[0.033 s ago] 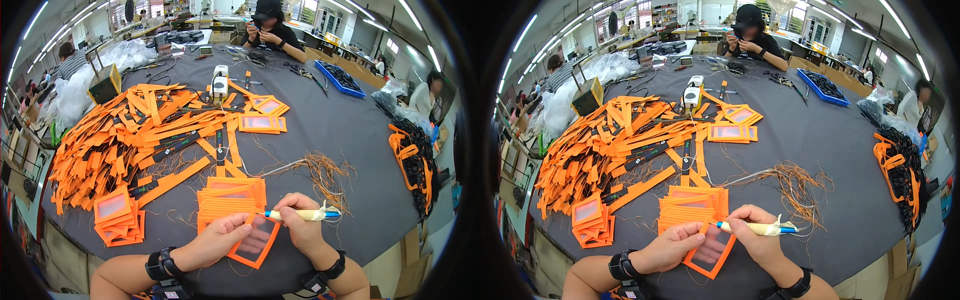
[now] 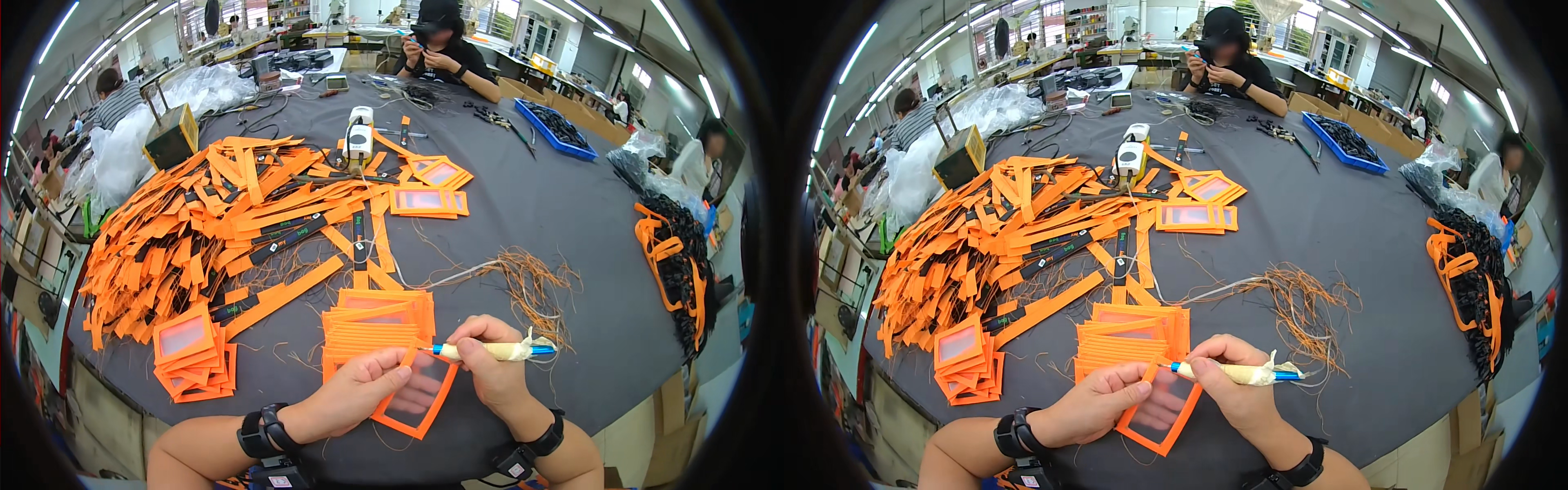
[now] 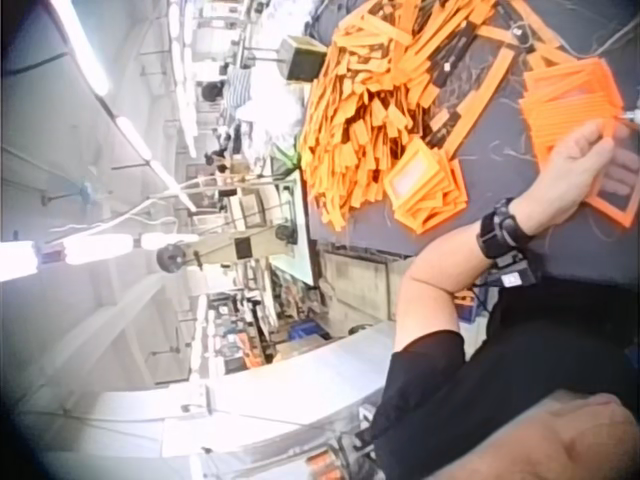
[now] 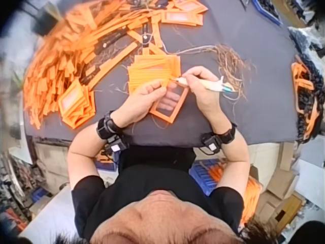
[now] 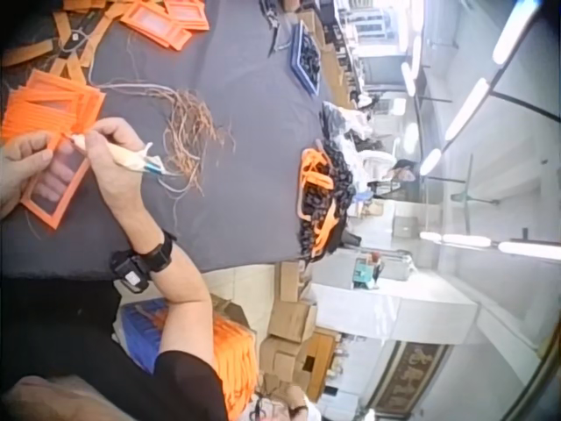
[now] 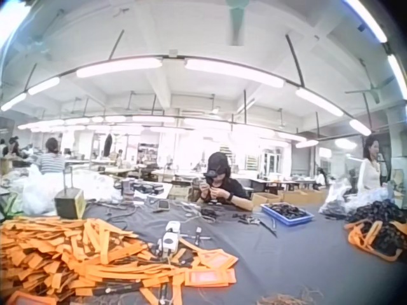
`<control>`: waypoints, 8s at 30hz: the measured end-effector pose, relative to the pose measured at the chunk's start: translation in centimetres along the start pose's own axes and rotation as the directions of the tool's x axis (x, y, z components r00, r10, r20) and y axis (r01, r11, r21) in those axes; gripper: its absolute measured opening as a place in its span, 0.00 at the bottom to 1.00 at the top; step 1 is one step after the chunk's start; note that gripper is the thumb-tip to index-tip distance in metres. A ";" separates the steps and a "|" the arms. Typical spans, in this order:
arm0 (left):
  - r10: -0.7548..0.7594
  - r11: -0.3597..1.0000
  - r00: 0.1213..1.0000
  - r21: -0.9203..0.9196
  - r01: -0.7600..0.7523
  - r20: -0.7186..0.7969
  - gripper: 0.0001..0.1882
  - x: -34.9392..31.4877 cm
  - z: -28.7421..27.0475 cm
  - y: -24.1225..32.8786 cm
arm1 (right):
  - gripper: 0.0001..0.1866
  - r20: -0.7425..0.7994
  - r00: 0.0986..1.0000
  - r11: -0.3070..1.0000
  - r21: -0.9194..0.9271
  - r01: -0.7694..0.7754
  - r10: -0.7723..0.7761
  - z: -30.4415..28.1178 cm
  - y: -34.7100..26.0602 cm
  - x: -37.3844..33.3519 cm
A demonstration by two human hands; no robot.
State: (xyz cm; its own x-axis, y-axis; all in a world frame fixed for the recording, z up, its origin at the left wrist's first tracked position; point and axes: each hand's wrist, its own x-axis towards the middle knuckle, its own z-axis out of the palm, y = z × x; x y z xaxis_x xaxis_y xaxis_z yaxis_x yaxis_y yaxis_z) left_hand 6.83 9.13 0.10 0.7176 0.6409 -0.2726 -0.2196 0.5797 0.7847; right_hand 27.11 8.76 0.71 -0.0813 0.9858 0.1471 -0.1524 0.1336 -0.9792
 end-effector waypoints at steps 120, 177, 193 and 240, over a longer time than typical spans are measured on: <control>0.209 0.958 0.966 0.230 -0.171 -0.154 0.14 -0.1 0.0 0.1 | 0.14 0.236 0.885 0.793 -0.393 0.465 -0.402 0.9 0.1 -0.6; 0.217 0.961 0.953 0.219 -0.170 -0.212 0.13 -0.1 -0.3 1.3 | 0.09 -0.126 0.975 0.920 -0.371 0.123 -0.181 -0.6 -1.4 0.3; 0.314 0.426 0.948 0.900 -0.092 -0.051 0.07 -10.3 2.4 1.2 | 0.12 0.349 0.937 0.838 -0.513 0.187 0.004 2.0 -5.1 -2.6; 0.205 0.975 0.958 -0.047 -0.218 -0.201 0.14 -8.0 1.6 -4.5 | 0.08 -0.044 0.956 0.956 -0.066 0.287 -0.290 6.2 1.0 -8.7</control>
State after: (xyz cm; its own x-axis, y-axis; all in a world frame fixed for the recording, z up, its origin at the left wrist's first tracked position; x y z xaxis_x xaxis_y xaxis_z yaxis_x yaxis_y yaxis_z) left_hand 3.10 0.57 -0.40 0.5096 0.8338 -0.2124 -0.4019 0.4489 0.7981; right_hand 21.61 -0.35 -0.70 0.0103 0.9081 0.4187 -0.1044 0.4174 -0.9027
